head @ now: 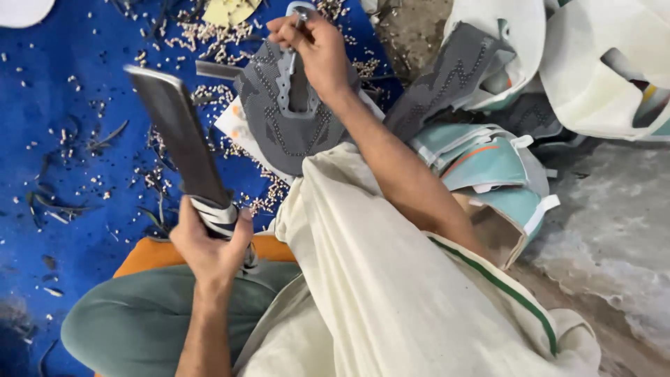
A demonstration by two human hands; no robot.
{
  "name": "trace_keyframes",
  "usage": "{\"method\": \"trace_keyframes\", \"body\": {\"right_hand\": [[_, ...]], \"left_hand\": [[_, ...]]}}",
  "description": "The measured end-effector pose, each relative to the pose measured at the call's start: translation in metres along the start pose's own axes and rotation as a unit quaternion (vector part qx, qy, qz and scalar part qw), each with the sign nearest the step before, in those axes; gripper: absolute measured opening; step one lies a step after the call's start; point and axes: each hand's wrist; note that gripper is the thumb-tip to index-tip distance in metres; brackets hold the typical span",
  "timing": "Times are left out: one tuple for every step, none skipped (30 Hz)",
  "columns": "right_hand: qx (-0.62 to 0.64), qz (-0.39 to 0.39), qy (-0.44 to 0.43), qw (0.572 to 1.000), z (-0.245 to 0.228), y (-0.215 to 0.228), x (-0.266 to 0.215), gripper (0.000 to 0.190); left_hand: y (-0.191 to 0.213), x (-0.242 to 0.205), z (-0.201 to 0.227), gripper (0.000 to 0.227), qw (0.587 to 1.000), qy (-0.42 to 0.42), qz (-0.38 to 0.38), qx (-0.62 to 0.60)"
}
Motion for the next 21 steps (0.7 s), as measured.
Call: {"method": "trace_keyframes", "body": {"right_hand": [[0.002, -0.003, -0.003, 1.0, -0.004, -0.002, -0.005, 0.026], [-0.007, -0.003, 0.034, 0.999, -0.009, 0.0, -0.004, 0.026], [-0.015, -0.004, 0.071, 0.997, -0.014, 0.002, -0.002, 0.027], [-0.013, -0.006, 0.071, 0.997, -0.017, -0.001, -0.003, 0.027], [0.043, -0.018, 0.037, 0.998, -0.02, -0.004, -0.003, 0.027], [0.096, -0.026, 0.001, 0.995, -0.024, -0.003, -0.008, 0.027], [0.095, -0.024, -0.002, 0.995, -0.009, 0.0, -0.006, 0.027], [0.091, -0.037, -0.041, 0.994, 0.005, 0.006, 0.0, 0.027], [0.086, -0.05, -0.081, 0.992, 0.019, 0.011, 0.006, 0.027], [0.087, -0.051, -0.082, 0.992, 0.023, 0.013, 0.004, 0.027], [0.068, -0.051, -0.091, 0.992, 0.026, 0.015, 0.003, 0.027], [0.052, -0.053, -0.103, 0.992, 0.03, 0.013, -0.002, 0.026], [0.054, -0.055, -0.108, 0.991, 0.029, 0.008, -0.008, 0.026], [0.035, -0.045, -0.089, 0.994, 0.026, 0.007, -0.002, 0.025], [0.016, -0.036, -0.07, 0.997, 0.022, 0.006, 0.003, 0.024], [0.016, -0.034, -0.07, 0.997, 0.012, -0.001, -0.007, 0.024], [-0.051, -0.014, -0.032, 0.998, 0.001, -0.008, -0.016, 0.023], [-0.118, 0.004, 0.012, 0.993, -0.01, -0.014, -0.02, 0.022], [-0.118, 0.003, 0.016, 0.993, -0.017, -0.015, -0.022, 0.022], [-0.16, -0.019, 0.043, 0.986, -0.023, -0.017, -0.025, 0.022], [-0.201, -0.04, 0.069, 0.976, -0.029, -0.019, -0.028, 0.026]], "left_hand": [[0.007, -0.004, 0.009, 0.036, 1.0, 0.004, 0.002, 0.001], [0.012, -0.004, 0.017, 0.037, 0.999, -0.035, 0.013, -0.015], [0.017, -0.004, 0.026, 0.039, 0.997, -0.073, 0.025, -0.03], [0.019, -0.006, 0.03, 0.039, 0.997, -0.072, 0.027, -0.028], [0.022, -0.009, 0.035, 0.046, 0.99, -0.106, 0.037, -0.081], [0.023, -0.013, 0.04, 0.054, 0.98, -0.138, 0.043, -0.136], [0.032, -0.019, 0.042, 0.054, 0.981, -0.135, 0.04, -0.136], [0.039, -0.023, 0.043, 0.068, 0.973, -0.126, 0.032, -0.19], [0.046, -0.027, 0.044, 0.082, 0.963, -0.117, 0.024, -0.244], [0.061, -0.021, 0.061, 0.082, 0.963, -0.115, 0.024, -0.243], [0.076, -0.015, 0.078, 0.07, 0.964, -0.084, 0.003, -0.253], [0.092, -0.011, 0.096, 0.058, 0.964, -0.048, -0.016, -0.262], [0.111, 0.012, 0.079, 0.058, 0.965, -0.043, -0.013, -0.26], [0.127, 0.039, 0.062, 0.044, 0.931, -0.182, -0.233, -0.213], [0.142, 0.066, 0.046, 0.033, 0.832, -0.31, -0.434, -0.151], [0.118, 0.078, 0.021, 0.033, 0.832, -0.309, -0.436, -0.151], [0.089, 0.08, -0.002, 0.033, 0.881, -0.28, -0.358, -0.133], [0.057, 0.075, -0.022, 0.032, 0.921, -0.252, -0.273, -0.114], [0.024, 0.069, -0.036, 0.033, 0.953, -0.222, -0.185, -0.094], [-0.009, 0.058, -0.048, 0.035, 0.975, -0.188, -0.094, -0.074], [-0.046, 0.046, -0.058, 0.037, 0.987, -0.152, -0.002, -0.055]]}}
Point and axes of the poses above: each hand's wrist, its own x-axis towards the middle knuckle, its own y-axis out of the back of the hand, z = x × y, and after that the axes turned 1 degree about y, right-handed
